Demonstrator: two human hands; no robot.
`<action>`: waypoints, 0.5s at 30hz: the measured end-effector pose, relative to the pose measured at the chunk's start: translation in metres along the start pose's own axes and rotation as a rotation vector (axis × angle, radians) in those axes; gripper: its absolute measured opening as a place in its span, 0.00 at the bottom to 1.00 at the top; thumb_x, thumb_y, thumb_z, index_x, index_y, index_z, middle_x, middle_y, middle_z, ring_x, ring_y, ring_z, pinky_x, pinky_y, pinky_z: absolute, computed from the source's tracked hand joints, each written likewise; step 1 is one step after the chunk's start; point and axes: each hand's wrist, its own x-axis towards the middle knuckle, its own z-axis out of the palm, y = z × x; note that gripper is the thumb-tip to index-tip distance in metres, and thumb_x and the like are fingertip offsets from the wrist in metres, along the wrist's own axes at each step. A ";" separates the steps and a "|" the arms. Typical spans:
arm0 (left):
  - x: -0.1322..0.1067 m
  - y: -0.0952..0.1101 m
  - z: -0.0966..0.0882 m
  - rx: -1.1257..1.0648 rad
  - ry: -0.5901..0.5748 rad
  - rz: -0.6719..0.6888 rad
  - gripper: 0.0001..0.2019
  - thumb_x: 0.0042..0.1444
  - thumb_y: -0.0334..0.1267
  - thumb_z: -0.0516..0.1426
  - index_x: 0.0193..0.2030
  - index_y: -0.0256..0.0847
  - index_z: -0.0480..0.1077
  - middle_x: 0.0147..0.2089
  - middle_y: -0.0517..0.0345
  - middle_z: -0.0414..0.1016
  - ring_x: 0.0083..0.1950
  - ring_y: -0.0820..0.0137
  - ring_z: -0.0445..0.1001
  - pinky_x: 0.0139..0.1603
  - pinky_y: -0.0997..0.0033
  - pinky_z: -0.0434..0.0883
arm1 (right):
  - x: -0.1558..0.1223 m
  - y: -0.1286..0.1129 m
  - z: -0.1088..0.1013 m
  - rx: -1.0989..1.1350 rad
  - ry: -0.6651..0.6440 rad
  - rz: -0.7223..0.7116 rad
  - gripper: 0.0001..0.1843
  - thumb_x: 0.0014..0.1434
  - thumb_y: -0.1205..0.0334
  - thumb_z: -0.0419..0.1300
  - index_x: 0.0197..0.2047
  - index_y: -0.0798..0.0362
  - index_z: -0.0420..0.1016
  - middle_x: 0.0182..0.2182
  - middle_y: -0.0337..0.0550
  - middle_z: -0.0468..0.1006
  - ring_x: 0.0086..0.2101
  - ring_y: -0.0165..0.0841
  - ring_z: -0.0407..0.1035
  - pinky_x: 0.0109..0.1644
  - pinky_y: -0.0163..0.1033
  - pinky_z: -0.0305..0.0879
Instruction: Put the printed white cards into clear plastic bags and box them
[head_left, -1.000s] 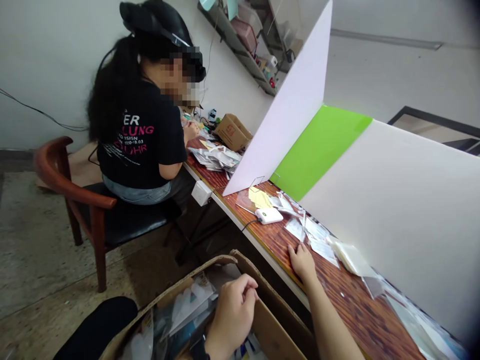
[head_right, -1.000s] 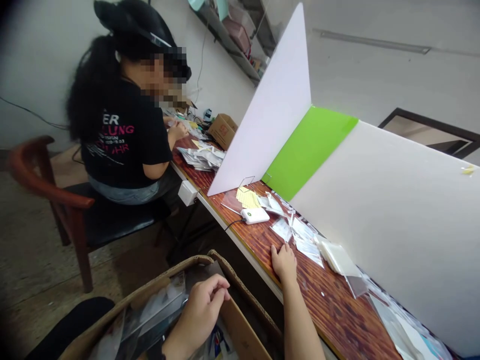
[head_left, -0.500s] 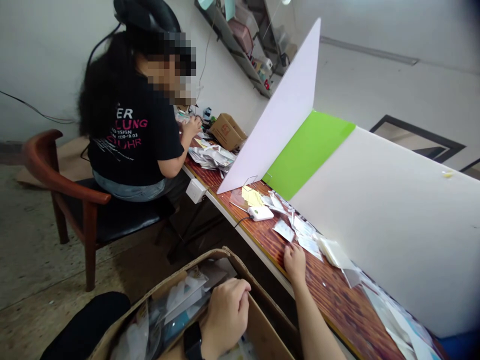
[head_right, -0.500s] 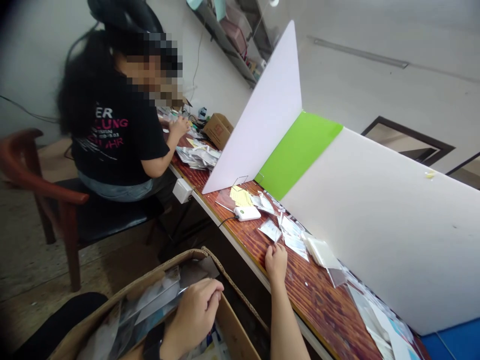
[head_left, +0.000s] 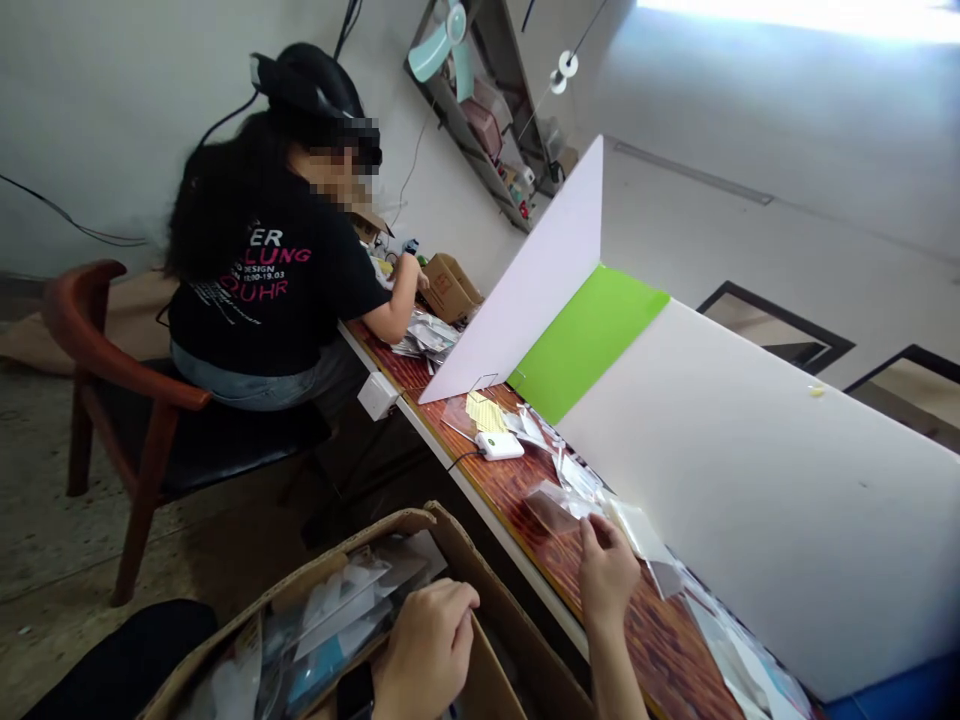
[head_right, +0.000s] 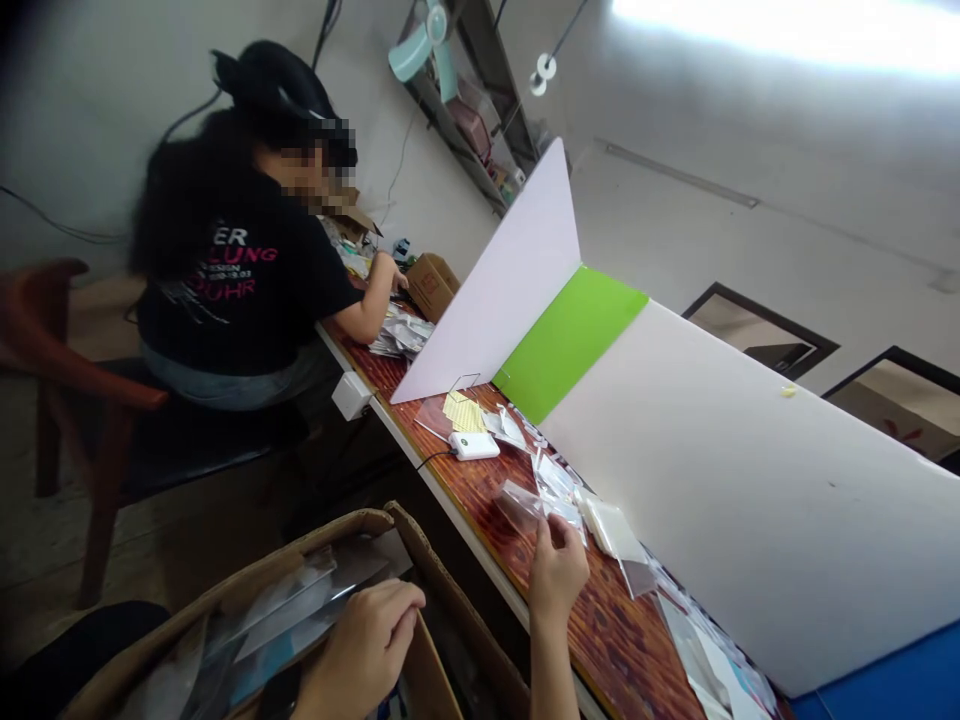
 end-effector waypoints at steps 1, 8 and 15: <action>0.000 0.000 -0.001 -0.005 0.004 -0.006 0.15 0.55 0.27 0.42 0.30 0.41 0.68 0.29 0.53 0.72 0.33 0.62 0.71 0.33 0.63 0.63 | -0.005 -0.009 -0.004 0.017 0.009 0.005 0.17 0.50 0.53 0.59 0.36 0.59 0.75 0.34 0.52 0.79 0.38 0.43 0.73 0.47 0.47 0.66; -0.002 0.001 -0.007 -0.044 -0.004 0.009 0.13 0.56 0.31 0.44 0.30 0.45 0.68 0.31 0.51 0.74 0.34 0.59 0.72 0.34 0.60 0.66 | -0.027 -0.069 -0.034 0.109 0.013 0.052 0.16 0.47 0.50 0.60 0.32 0.56 0.75 0.30 0.49 0.80 0.34 0.43 0.73 0.41 0.45 0.68; -0.004 0.004 -0.016 -0.301 0.112 -0.033 0.10 0.60 0.38 0.45 0.40 0.43 0.67 0.37 0.52 0.72 0.36 0.63 0.71 0.38 0.64 0.67 | -0.033 -0.131 -0.071 0.278 -0.088 0.090 0.18 0.40 0.50 0.67 0.31 0.54 0.77 0.30 0.45 0.79 0.34 0.40 0.72 0.40 0.43 0.68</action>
